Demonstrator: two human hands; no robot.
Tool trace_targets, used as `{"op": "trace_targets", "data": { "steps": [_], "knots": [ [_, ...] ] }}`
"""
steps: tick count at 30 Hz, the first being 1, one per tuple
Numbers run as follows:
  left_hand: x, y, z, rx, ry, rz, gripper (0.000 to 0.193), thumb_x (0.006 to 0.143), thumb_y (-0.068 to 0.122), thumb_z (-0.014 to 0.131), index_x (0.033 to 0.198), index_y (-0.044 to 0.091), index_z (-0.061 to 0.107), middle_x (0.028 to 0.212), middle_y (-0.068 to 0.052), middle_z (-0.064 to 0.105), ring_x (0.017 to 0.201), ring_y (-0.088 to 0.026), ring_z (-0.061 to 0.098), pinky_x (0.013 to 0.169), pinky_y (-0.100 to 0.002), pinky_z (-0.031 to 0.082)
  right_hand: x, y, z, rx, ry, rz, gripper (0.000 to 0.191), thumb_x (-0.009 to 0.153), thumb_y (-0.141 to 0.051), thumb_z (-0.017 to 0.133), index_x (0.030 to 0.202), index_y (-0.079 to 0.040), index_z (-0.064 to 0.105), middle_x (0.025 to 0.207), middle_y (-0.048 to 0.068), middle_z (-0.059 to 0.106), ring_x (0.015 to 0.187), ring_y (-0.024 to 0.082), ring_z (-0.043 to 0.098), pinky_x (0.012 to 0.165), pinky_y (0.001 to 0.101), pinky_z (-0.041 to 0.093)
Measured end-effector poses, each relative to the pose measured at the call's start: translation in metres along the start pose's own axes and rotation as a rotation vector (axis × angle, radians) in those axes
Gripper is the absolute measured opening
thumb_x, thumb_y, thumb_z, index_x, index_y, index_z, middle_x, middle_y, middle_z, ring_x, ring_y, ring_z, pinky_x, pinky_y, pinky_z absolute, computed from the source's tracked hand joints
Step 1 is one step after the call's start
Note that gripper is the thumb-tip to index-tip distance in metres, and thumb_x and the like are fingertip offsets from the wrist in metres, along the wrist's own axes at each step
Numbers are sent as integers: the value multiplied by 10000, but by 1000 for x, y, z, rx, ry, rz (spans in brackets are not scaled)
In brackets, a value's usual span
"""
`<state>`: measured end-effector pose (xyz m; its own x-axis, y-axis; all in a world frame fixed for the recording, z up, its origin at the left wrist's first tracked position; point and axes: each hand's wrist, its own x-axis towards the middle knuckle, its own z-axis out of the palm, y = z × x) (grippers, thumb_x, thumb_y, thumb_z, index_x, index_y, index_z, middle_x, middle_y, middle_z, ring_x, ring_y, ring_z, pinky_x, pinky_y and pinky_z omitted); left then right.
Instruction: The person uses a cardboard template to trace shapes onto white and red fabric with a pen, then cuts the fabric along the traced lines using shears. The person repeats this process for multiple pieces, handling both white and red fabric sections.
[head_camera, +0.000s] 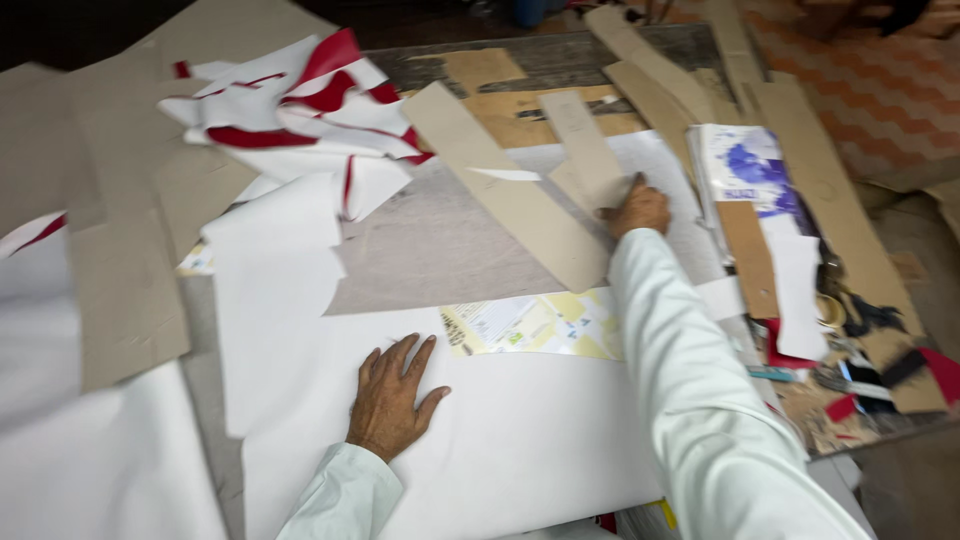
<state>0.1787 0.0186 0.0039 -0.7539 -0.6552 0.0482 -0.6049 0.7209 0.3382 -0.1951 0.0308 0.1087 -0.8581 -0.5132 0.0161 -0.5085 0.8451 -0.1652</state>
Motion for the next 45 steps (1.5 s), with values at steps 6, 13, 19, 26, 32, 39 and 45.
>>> {"op": "trace_targets", "data": {
  "steps": [6, 13, 19, 26, 32, 39, 45],
  "knots": [
    [-77, -64, -28, 109, 78, -535, 910, 819, 654, 664, 1537, 151, 421, 1630, -200, 311, 1488, -427, 176, 1136, -602, 156, 6, 5, 28, 356, 130, -111, 365, 973, -271, 815, 1231, -38, 704, 1129, 180, 714, 1080, 321, 712, 999, 419, 564],
    [-75, -39, -13, -845, 257, -395, 884, 819, 272, 809, 1536, 114, 316, 1412, -196, 570, 1298, -326, 549, 974, -454, 565, -159, -38, 104, 1628, -337, -209, 332, 1135, -97, 720, 906, 106, 590, 797, 176, 585, 672, 228, 521, 683, 373, 469],
    [-63, -89, -6, -1238, 82, -578, 301, 929, 31, 703, 1229, 58, 721, 998, -131, 792, 755, -184, 733, 656, -323, 656, -287, -55, 135, 1604, -796, -53, 308, 913, -145, 729, 1154, 30, 653, 1042, 184, 747, 899, 264, 756, 704, 389, 634],
    [-95, -200, -47, -1031, 177, -806, 290, 907, -10, 665, 1189, 29, 721, 976, -95, 796, 866, -148, 751, 763, -308, 644, -235, -36, 135, 1451, -546, 88, 405, 895, -52, 704, 1273, 34, 587, 1056, 156, 754, 905, 188, 729, 785, 314, 600],
    [-83, -211, -59, -841, 314, -831, 268, 918, -1, 694, 1179, 34, 742, 994, -112, 772, 870, -157, 734, 794, -301, 629, -191, -51, 152, 1213, -676, -125, 422, 933, 2, 614, 1352, 33, 573, 1036, 110, 765, 911, 135, 747, 810, 276, 648],
    [-80, -192, -54, -460, 428, -837, 245, 894, 46, 786, 1136, 84, 781, 977, -100, 787, 855, -143, 745, 845, -305, 600, -175, -60, 161, 988, -572, -216, 398, 895, 0, 724, 1290, -9, 674, 934, 113, 786, 742, 133, 692, 655, 254, 612],
    [-78, -180, -41, -395, 516, -785, 279, 876, 46, 807, 1152, 78, 781, 961, -142, 786, 794, -196, 737, 787, -320, 602, -184, -64, 166, 891, -492, -213, 425, 834, -24, 778, 1250, -37, 698, 997, 88, 771, 829, 107, 728, 730, 247, 652]
  ]
}}
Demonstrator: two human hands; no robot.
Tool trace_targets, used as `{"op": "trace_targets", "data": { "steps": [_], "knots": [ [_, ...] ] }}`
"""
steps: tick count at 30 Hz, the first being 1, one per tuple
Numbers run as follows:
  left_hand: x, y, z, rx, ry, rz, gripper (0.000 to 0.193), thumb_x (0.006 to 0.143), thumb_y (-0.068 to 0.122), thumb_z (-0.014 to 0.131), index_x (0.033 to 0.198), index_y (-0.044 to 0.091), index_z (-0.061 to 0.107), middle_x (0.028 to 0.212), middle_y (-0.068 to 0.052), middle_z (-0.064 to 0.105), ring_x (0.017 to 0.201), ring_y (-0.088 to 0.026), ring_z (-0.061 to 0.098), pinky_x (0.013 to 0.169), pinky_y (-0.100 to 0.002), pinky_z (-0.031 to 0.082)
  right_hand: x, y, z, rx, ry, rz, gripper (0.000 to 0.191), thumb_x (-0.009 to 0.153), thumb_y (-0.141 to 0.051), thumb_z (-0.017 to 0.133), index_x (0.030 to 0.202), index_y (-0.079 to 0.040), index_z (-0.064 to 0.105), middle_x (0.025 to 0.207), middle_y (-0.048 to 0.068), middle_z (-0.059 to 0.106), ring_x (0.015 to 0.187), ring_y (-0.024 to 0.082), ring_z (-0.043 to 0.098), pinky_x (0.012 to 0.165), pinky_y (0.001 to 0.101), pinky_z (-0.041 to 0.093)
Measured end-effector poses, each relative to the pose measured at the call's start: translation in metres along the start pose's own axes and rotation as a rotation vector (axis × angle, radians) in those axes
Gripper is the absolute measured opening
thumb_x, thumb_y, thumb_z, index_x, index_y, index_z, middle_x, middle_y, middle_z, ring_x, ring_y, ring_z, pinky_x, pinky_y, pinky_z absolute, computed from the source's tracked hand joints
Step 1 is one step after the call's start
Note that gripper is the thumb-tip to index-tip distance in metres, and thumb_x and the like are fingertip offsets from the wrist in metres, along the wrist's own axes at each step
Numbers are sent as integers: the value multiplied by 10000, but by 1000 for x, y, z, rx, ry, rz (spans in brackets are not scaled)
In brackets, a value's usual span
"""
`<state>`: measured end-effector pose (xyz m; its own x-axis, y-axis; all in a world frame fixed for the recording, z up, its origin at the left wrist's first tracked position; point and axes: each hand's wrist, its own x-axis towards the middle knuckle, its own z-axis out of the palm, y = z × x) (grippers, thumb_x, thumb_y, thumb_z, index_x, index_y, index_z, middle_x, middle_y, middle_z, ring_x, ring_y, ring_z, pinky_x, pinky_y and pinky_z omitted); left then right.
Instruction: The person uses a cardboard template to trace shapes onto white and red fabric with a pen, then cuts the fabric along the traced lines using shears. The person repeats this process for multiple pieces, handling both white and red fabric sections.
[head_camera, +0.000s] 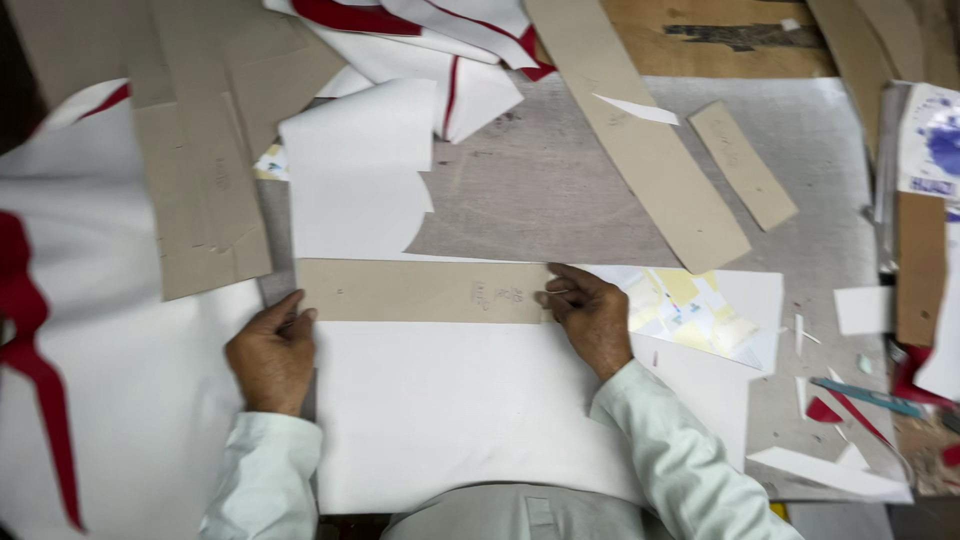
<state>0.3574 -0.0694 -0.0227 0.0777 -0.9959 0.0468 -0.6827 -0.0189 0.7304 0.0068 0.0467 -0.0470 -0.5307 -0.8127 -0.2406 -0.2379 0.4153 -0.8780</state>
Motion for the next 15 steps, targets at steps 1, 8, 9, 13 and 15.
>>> {"op": "trace_targets", "data": {
  "steps": [1, 8, 9, 13, 15],
  "knots": [
    [0, -1, 1, 7, 12, 43, 314, 862, 38, 808, 1172, 69, 766, 991, -152, 781, 790, -217, 736, 773, -325, 600, -2, -1, 3, -23, 22, -63, 444, 817, -19, 793, 1249, -24, 696, 1024, 99, 762, 831, 127, 730, 740, 260, 654],
    [0, -11, -9, 136, -9, 177, 366, 841, 46, 773, 1204, 80, 742, 1216, -112, 743, 980, -291, 716, 870, -368, 586, -12, -21, 17, -205, 60, -153, 575, 757, 0, 847, 1296, 5, 647, 1098, 141, 737, 905, 182, 740, 773, 284, 646],
    [0, -12, -11, 150, -3, 222, 361, 845, 44, 769, 1204, 79, 748, 1216, -112, 744, 1025, -298, 708, 897, -375, 580, -12, -23, 17, -224, 48, -152, 565, 762, 5, 845, 1292, 7, 649, 1111, 144, 732, 917, 184, 739, 777, 282, 647],
    [-3, -12, -12, 167, 19, 349, 365, 844, 41, 778, 1207, 77, 757, 1239, -127, 736, 1094, -307, 703, 953, -389, 582, -11, -20, 15, -172, 47, -142, 628, 758, 43, 807, 1353, -22, 619, 1121, 127, 738, 908, 186, 742, 786, 278, 617],
    [-4, -10, -10, 150, -68, 180, 384, 868, 53, 764, 1249, 79, 727, 1293, -119, 714, 1006, -262, 719, 891, -356, 602, -13, -16, 12, -73, 22, -130, 688, 768, 62, 778, 1411, -36, 554, 1129, 117, 734, 927, 183, 735, 824, 289, 613]
  ]
}}
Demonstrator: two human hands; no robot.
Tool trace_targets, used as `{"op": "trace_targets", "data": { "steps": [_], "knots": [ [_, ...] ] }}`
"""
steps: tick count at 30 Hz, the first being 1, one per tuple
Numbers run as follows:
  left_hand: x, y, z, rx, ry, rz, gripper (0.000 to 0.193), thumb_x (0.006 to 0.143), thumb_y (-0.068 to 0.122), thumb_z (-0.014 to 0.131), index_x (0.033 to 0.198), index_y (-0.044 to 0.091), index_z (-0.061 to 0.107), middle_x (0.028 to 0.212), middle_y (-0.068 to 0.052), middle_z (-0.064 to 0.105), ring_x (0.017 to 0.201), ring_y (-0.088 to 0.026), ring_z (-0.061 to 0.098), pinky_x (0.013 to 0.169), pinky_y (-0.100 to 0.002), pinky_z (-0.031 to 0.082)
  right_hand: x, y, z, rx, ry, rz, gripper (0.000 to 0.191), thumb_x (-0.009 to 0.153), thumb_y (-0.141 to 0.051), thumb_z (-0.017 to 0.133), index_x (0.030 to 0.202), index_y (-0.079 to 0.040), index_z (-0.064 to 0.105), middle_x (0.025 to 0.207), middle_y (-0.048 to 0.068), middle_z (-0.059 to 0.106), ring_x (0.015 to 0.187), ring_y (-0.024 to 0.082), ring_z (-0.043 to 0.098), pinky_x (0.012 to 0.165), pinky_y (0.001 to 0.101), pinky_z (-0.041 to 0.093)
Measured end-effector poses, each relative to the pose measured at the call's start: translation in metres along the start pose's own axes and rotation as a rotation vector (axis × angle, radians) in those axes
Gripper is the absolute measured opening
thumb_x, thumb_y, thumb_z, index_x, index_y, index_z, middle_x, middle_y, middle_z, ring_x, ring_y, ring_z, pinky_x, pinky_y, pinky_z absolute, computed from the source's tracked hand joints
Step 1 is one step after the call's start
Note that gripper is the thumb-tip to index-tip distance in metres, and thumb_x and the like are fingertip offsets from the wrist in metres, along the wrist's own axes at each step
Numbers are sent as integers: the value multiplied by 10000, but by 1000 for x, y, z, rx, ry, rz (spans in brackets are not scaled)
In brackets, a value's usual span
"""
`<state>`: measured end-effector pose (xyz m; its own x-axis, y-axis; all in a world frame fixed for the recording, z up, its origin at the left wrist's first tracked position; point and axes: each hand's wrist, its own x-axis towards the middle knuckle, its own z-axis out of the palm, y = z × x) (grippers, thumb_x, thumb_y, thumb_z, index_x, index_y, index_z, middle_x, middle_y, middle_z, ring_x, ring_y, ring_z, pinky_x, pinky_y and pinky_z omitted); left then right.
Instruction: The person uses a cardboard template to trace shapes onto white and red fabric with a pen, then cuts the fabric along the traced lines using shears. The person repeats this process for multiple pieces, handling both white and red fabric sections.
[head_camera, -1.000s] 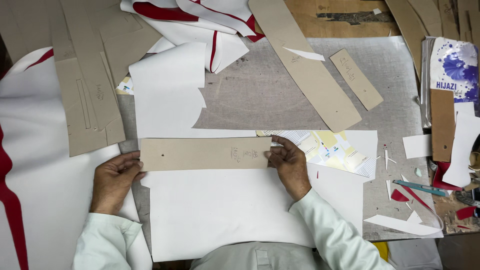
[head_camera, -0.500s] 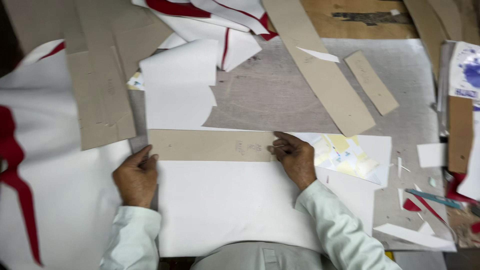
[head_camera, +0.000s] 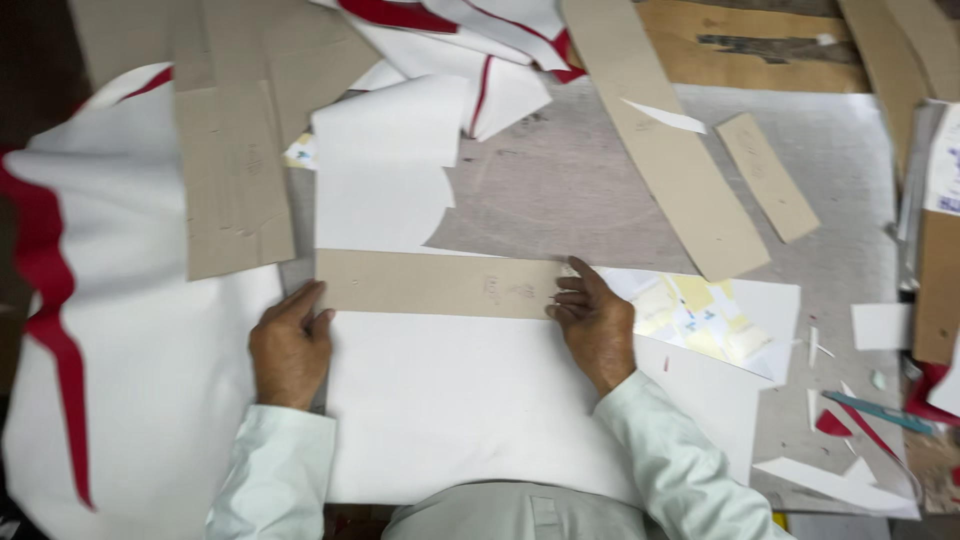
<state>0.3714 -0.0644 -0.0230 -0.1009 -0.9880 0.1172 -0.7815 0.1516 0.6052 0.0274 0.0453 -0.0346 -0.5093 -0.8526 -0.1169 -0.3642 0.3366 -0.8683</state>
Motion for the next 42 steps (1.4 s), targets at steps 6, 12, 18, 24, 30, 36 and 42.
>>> {"op": "trace_targets", "data": {
  "steps": [6, 12, 18, 24, 30, 36, 42],
  "knots": [
    [8, 9, 1, 40, -25, 0, 545, 797, -12, 804, 1324, 75, 697, 1207, -125, 698, 903, -226, 693, 786, -335, 611, 3, 0, -13, 95, -100, 94, 705, 800, 36, 771, 1446, -67, 508, 1097, 113, 708, 968, 161, 730, 875, 292, 601],
    [17, 3, 1, -104, -30, -138, 490, 795, -38, 823, 1267, 48, 725, 1102, -149, 665, 836, -199, 670, 762, -297, 612, 6, -2, -22, 173, -192, 179, 301, 893, -65, 774, 1184, -10, 721, 971, 99, 761, 896, 158, 742, 835, 266, 631],
    [26, -10, -8, -737, 48, -76, 267, 925, -80, 657, 1161, 12, 742, 1172, -63, 692, 1088, -116, 708, 1014, -238, 585, -17, 13, -23, -2, 111, -548, 166, 882, 74, 709, 985, -36, 778, 1005, 90, 710, 900, 164, 742, 756, 266, 655],
    [35, -11, -10, -362, -172, -287, 269, 1047, 0, 565, 1218, 75, 758, 1181, -128, 760, 1043, -171, 673, 976, -299, 527, -11, 19, -20, -371, 197, -924, 199, 792, 82, 781, 947, -44, 779, 971, 74, 731, 891, 217, 731, 732, 308, 622],
    [40, -21, -20, -455, -403, -205, 495, 960, -31, 501, 1418, 94, 642, 1339, -122, 719, 1239, -161, 664, 1094, -298, 485, -9, 22, -17, -430, 229, -845, 229, 787, 90, 771, 952, -67, 791, 976, 38, 757, 910, 203, 723, 743, 307, 613],
    [36, -8, -15, -155, -427, -116, 731, 822, 43, 766, 1492, 120, 486, 1512, -114, 543, 1101, -209, 699, 933, -334, 594, -7, 23, -12, -461, 196, -769, 249, 838, 51, 772, 1047, -83, 790, 1040, 43, 762, 938, 204, 725, 806, 316, 615],
    [33, 5, -8, -16, -339, -85, 680, 820, 64, 792, 1453, 112, 548, 1517, -123, 540, 1099, -242, 704, 934, -357, 591, -9, 22, -19, -469, 75, -730, 325, 822, 87, 729, 1117, -44, 774, 1134, 73, 763, 1028, 225, 685, 949, 367, 547]
  ]
}}
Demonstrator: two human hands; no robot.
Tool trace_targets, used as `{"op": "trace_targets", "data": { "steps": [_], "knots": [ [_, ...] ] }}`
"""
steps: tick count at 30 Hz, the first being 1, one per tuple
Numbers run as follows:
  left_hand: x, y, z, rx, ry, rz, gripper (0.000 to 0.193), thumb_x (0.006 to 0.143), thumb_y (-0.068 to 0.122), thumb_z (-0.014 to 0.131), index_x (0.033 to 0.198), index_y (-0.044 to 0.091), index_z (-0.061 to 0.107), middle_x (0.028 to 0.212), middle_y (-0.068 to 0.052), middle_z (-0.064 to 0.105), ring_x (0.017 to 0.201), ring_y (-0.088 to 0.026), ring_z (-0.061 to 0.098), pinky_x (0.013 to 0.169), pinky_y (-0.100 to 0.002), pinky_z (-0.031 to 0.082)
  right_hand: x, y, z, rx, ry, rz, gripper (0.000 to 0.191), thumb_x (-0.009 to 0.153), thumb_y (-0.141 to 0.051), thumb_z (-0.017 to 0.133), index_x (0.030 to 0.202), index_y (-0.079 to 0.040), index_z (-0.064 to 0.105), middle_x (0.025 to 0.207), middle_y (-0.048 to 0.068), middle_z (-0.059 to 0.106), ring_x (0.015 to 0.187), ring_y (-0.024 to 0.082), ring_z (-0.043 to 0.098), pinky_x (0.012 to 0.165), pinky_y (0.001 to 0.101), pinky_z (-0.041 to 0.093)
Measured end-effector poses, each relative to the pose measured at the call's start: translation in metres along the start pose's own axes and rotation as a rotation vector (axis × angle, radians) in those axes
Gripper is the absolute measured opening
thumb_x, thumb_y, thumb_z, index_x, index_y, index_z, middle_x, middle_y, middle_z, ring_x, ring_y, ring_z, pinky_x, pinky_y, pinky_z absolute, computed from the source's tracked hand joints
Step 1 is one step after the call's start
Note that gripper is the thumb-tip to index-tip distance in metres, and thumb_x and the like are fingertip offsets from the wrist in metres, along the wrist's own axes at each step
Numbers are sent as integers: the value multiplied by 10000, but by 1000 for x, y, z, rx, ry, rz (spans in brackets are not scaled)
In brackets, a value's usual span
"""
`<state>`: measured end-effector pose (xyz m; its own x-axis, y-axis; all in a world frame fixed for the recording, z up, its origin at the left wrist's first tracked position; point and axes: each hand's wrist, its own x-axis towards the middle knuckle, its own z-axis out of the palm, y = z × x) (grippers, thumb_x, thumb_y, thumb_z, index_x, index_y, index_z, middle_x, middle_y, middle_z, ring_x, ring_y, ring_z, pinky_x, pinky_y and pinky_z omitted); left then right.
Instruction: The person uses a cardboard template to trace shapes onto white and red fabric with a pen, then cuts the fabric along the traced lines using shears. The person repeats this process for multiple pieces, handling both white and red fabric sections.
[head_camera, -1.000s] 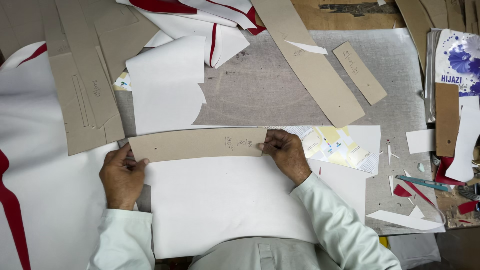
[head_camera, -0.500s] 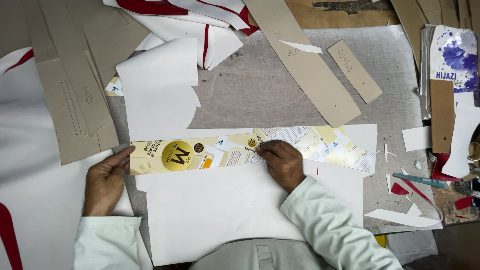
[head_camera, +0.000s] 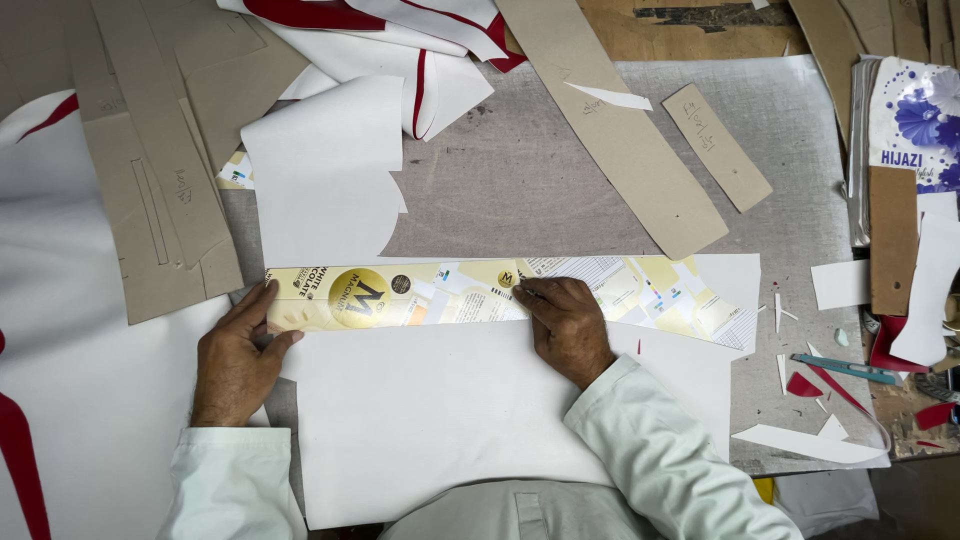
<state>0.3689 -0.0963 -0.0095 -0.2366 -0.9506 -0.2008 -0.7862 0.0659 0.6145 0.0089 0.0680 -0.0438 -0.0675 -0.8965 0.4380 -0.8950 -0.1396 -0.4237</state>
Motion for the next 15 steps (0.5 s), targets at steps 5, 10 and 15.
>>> {"op": "trace_targets", "data": {
  "steps": [5, 10, 15],
  "knots": [
    [3, -4, 6, -14, 97, 166, 644, 797, 14, 788, 1408, 62, 588, 1534, -141, 515, 1299, -287, 586, 1034, -387, 542, 1, -3, -1, 61, -23, 13, 313, 778, -63, 803, 1087, -18, 774, 1154, 107, 741, 1033, 258, 653, 932, 398, 512],
    [4, -6, 10, 101, 69, 36, 614, 812, 30, 779, 1395, 110, 603, 1568, -54, 477, 1258, -310, 518, 1087, -394, 476, 5, -5, 3, 65, -33, 35, 356, 783, -197, 865, 1095, -44, 787, 1188, 77, 753, 1050, 239, 658, 946, 380, 507],
    [5, -9, 16, 85, 95, 60, 598, 817, 34, 772, 1387, 132, 620, 1567, -15, 484, 1265, -307, 500, 1091, -385, 465, 4, -4, 2, 72, -35, 20, 399, 745, -254, 879, 1076, -51, 787, 1183, 89, 745, 1063, 241, 658, 934, 387, 507]
  ]
}}
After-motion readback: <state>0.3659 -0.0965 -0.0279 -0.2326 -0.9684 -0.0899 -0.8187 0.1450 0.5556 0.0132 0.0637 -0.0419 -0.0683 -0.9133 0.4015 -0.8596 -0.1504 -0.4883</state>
